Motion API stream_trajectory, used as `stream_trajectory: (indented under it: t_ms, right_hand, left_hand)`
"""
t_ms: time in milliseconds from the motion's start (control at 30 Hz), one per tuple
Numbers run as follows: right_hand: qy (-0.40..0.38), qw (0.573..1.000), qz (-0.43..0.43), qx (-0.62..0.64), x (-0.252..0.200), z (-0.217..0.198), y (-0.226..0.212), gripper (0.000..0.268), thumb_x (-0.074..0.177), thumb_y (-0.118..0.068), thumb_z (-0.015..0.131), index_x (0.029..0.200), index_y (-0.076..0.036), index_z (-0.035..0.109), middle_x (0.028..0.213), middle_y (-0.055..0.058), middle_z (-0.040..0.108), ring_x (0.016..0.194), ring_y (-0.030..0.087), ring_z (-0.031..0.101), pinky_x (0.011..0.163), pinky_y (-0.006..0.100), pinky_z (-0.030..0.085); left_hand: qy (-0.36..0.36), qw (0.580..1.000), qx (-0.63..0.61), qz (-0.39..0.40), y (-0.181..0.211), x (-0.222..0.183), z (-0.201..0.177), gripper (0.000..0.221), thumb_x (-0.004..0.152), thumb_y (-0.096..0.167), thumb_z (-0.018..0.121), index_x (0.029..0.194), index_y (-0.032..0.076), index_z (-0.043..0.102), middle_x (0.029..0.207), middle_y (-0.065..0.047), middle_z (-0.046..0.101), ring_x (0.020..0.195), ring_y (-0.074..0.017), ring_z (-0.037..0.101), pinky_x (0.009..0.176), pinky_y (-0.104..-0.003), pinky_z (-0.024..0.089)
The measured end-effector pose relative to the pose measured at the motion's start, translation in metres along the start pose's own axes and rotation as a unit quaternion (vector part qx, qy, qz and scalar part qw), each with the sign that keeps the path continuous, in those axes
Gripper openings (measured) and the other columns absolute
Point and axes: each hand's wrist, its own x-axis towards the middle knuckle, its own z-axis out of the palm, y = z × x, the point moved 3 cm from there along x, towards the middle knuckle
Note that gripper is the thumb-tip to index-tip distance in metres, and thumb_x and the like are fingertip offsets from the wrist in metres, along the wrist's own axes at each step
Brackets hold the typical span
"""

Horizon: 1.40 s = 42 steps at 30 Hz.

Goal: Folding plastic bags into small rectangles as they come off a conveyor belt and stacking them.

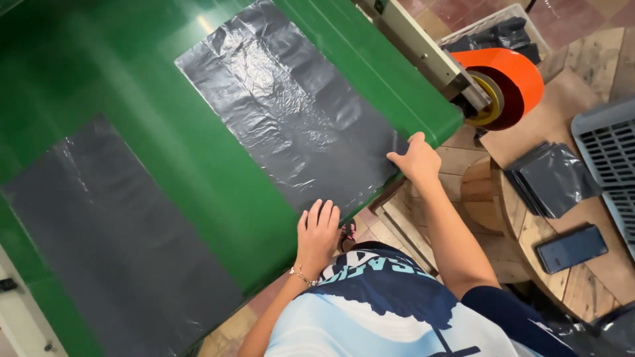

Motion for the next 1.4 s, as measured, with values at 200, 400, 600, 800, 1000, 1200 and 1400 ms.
stream_trajectory:
  t_ms: [200, 400, 600, 800, 1000, 1200, 1400]
  right_hand:
    - [-0.016, 0.997, -0.075, -0.003, 0.027, 0.009, -0.012, 0.044, 0.079, -0.052, 0.070, 0.104, -0.016, 0.071, 0.093, 0.015, 0.073, 0.091, 0.039, 0.072, 0.076, 0.052, 0.056]
    - [-0.008, 0.923, -0.197, 0.332, -0.011, -0.091, -0.069, 0.061, 0.087, -0.013, 0.068, 0.143, -0.021, 0.048, 0.093, 0.022, 0.072, 0.087, 0.038, 0.069, 0.073, 0.042, 0.054]
    - [-0.282, 0.815, -0.361, 0.355, 0.012, -0.102, -0.042, 0.034, 0.092, 0.002, 0.050, 0.117, -0.010, 0.071, 0.119, 0.003, 0.072, 0.107, 0.013, 0.066, 0.094, 0.028, 0.050]
    - [-0.363, 0.818, -0.291, 0.338, 0.000, -0.126, -0.048, 0.029, 0.088, -0.002, 0.064, 0.114, -0.010, 0.075, 0.108, 0.003, 0.078, 0.097, 0.012, 0.071, 0.090, 0.027, 0.054]
    - [-0.010, 0.852, -0.490, 0.187, 0.091, -0.081, -0.133, 0.025, 0.085, -0.032, 0.083, 0.088, -0.012, 0.068, 0.078, 0.003, 0.057, 0.074, 0.024, 0.059, 0.073, 0.035, 0.048]
    - [-0.014, 0.864, -0.466, 0.192, 0.218, 0.012, -0.243, 0.031, 0.084, -0.035, 0.084, 0.080, -0.011, 0.065, 0.084, 0.004, 0.053, 0.076, 0.028, 0.059, 0.070, 0.039, 0.047]
    - [-0.025, 0.908, -0.403, 0.109, 0.235, 0.038, -0.263, 0.031, 0.089, -0.038, 0.073, 0.102, -0.010, 0.070, 0.102, 0.011, 0.070, 0.097, 0.036, 0.068, 0.079, 0.049, 0.054]
  left_hand:
    - [0.010, 0.999, 0.004, -0.051, 0.002, 0.015, 0.004, 0.057, 0.085, 0.056, 0.061, 0.125, 0.016, 0.060, 0.124, -0.005, 0.062, 0.120, -0.0256, 0.058, 0.090, -0.042, 0.046]
    - [0.026, 0.994, 0.043, -0.092, -0.004, 0.017, 0.040, 0.042, 0.087, 0.049, 0.055, 0.116, 0.019, 0.063, 0.107, 0.000, 0.062, 0.099, -0.0213, 0.060, 0.070, -0.035, 0.044]
    - [-0.169, 0.955, -0.201, -0.141, -0.043, 0.041, -0.068, 0.025, 0.071, 0.009, 0.068, 0.094, 0.009, 0.058, 0.099, -0.008, 0.064, 0.093, -0.0310, 0.058, 0.068, -0.043, 0.048]
    - [-0.213, 0.853, -0.378, -0.291, -0.088, 0.052, -0.125, 0.008, 0.083, 0.019, 0.069, 0.090, 0.018, 0.073, 0.085, 0.006, 0.076, 0.073, -0.0099, 0.068, 0.067, -0.025, 0.051]
    - [-0.037, 0.844, -0.392, -0.365, -0.210, 0.105, -0.057, 0.014, 0.082, 0.014, 0.078, 0.093, 0.009, 0.072, 0.088, -0.014, 0.074, 0.090, -0.0307, 0.072, 0.083, -0.042, 0.053]
    - [-0.033, 0.862, -0.250, -0.440, -0.320, 0.147, 0.041, 0.024, 0.094, 0.029, 0.070, 0.107, 0.008, 0.070, 0.095, -0.017, 0.072, 0.097, -0.0370, 0.069, 0.083, -0.046, 0.055]
    - [-0.071, 0.882, -0.130, -0.448, -0.327, 0.152, 0.064, 0.036, 0.102, 0.033, 0.054, 0.122, 0.004, 0.060, 0.101, -0.021, 0.071, 0.093, -0.0390, 0.070, 0.083, -0.049, 0.055]
